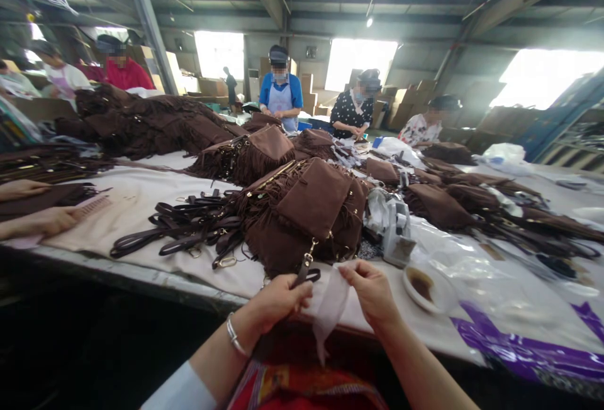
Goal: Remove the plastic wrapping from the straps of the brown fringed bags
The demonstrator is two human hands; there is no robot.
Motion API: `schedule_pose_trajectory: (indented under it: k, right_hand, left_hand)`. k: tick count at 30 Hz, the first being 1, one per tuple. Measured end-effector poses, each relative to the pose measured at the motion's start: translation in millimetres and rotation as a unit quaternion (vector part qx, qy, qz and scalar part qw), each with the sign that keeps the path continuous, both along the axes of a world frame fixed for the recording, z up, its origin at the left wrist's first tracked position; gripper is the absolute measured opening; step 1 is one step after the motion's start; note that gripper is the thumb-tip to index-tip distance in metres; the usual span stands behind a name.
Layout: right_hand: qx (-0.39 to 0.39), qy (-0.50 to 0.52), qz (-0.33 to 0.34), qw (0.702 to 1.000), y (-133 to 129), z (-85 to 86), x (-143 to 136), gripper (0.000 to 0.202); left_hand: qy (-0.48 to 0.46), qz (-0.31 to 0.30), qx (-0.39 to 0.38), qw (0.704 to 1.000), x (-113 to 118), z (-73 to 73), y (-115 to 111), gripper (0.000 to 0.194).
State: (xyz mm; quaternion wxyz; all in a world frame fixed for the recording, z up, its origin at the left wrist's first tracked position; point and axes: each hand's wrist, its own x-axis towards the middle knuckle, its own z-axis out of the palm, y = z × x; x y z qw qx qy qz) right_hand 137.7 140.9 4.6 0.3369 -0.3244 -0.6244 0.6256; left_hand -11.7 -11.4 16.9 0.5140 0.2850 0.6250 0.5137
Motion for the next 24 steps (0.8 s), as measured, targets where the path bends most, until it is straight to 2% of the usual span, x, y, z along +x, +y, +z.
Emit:
schedule_pose_trajectory:
  k: [3, 6, 8, 12, 15, 19, 24]
  right_hand:
    - [0.08, -0.105, 0.006, 0.991, -7.7, 0.4, 3.7, 0.036]
    - [0.104, -0.16, 0.021, 0.981, -19.0, 2.4, 3.5, 0.035]
    - [0.11, -0.173, 0.041, 0.978, -26.3, 3.8, 2.9, 0.037]
    - [0.115, -0.174, 0.076, 0.975, -36.5, 6.2, 6.4, 0.039]
    - [0.102, -0.18, 0.088, 0.975, -41.8, 8.5, 13.0, 0.034]
    - [0.095, -0.173, 0.095, 0.976, -47.0, 11.0, 20.9, 0.032]
    - [0.098, -0.168, 0.093, 0.976, -47.5, 8.3, 25.1, 0.034]
  left_hand:
    - [-0.197, 0.008, 0.088, 0.976, -3.6, 14.5, -2.0, 0.04]
    - [-0.257, -0.002, 0.156, 0.954, -1.7, 29.4, -0.5, 0.041]
    - [-0.229, -0.016, 0.156, 0.961, 1.1, 36.5, 3.1, 0.046]
    - [-0.078, -0.037, 0.102, 0.991, 4.8, 41.5, 14.7, 0.042]
    - [-0.003, 0.016, 0.121, 0.993, 5.4, 38.9, 24.7, 0.034]
    - [0.006, 0.095, 0.138, 0.986, 5.1, 30.9, 33.6, 0.032]
    - [0.012, 0.105, 0.137, 0.985, 4.8, 25.8, 35.0, 0.032]
